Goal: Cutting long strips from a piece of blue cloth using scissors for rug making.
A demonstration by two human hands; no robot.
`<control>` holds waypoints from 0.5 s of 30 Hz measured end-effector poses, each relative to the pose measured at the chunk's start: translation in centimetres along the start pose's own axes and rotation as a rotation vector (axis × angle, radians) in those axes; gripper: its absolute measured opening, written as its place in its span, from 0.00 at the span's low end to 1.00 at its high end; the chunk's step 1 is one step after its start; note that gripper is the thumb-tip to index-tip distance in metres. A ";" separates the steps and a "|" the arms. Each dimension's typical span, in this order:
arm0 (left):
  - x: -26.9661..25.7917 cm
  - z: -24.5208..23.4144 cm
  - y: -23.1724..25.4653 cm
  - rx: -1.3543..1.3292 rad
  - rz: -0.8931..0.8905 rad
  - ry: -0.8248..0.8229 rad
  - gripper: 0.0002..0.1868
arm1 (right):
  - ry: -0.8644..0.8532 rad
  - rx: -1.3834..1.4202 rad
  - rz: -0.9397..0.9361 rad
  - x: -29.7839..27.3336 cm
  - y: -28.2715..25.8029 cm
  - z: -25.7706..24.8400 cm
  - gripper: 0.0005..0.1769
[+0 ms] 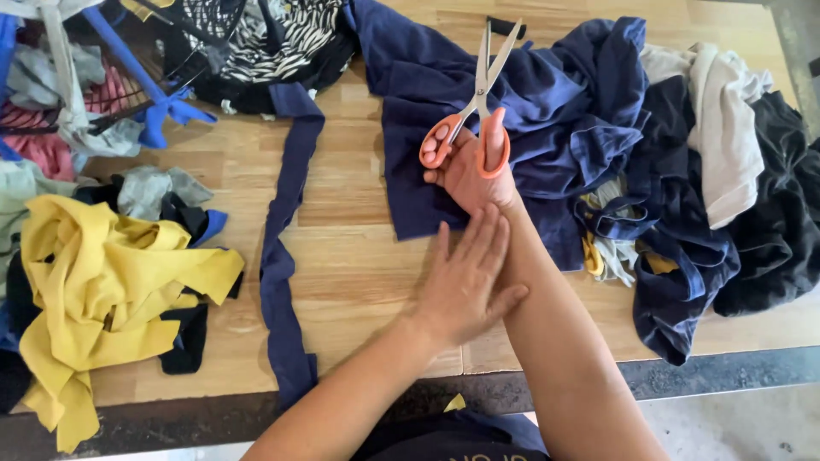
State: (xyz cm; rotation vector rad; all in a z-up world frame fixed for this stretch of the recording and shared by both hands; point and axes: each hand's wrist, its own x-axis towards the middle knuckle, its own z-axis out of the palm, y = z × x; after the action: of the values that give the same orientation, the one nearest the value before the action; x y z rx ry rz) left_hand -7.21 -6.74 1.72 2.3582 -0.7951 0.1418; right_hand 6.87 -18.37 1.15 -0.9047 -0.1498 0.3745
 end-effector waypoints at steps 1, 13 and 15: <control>-0.4 0.1 0.7 0.000 0.001 0.002 0.50 | -0.001 -0.002 0.000 0.0 -0.1 0.0 0.46; 5.5 1.5 -1.6 0.037 0.369 -0.034 0.40 | -0.017 0.044 -0.006 0.5 0.4 -1.0 0.44; 5.5 0.7 -0.4 0.344 0.240 -0.066 0.38 | 0.065 0.065 0.025 0.3 0.5 -0.9 0.45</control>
State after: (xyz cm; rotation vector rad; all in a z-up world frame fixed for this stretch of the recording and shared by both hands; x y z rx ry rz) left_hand -2.65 -9.69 2.58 2.5873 -1.1642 0.3254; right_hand 7.29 -18.65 0.21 -0.8537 -0.0660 0.3712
